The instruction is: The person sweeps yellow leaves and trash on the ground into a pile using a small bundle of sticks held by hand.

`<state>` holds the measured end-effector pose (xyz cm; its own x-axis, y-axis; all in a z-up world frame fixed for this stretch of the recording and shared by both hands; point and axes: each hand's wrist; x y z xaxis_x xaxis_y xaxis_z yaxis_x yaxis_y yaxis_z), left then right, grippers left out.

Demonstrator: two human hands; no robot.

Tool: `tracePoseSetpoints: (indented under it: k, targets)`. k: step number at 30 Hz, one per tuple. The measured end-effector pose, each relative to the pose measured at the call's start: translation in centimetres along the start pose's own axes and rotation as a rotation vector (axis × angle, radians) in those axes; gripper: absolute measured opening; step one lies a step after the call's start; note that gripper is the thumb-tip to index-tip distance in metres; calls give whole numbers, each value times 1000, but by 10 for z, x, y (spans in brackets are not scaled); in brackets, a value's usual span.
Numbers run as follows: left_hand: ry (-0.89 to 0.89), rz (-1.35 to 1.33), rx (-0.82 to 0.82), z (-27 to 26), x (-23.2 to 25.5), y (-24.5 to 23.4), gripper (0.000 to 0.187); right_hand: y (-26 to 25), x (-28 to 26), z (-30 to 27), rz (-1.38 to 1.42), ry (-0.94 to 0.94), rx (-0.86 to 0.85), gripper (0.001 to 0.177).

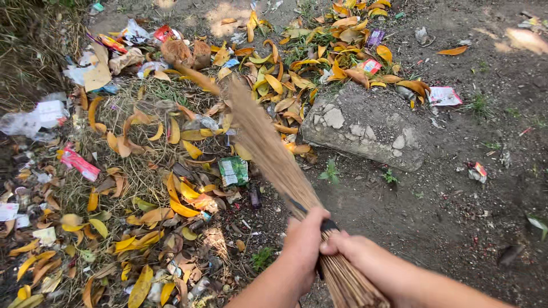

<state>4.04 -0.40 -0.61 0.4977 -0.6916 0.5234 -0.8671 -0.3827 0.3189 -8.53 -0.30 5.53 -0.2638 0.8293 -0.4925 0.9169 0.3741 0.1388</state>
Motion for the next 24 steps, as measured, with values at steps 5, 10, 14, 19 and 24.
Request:
tracePoseSetpoints:
  k: [5,10,14,19,24]
  targets:
    - [-367,-212,-118,63,-13,-38,24,29,-17,34,25,437,-45,45]
    - [29,-241,351,29,34,-93,32,62,-41,74,-77,203,-453,43]
    - [185,-209,405,-7,47,-60,42,32,-29,83,-315,-10,-225,44]
    - [106,-55,195,-16,-6,15,48,-43,52,89,-22,-109,-188,46]
    - [-492,-62,-465,50,-21,27,33,-36,25,54,306,161,25,51]
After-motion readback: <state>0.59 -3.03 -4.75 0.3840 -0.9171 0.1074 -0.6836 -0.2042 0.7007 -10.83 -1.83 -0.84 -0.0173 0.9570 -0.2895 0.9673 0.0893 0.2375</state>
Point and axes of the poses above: each hand's wrist, its own z-axis towards the middle knuckle, its own y-axis out of the palm, x = y × z, and after that the axes turned 1 degree about -x, right-handed
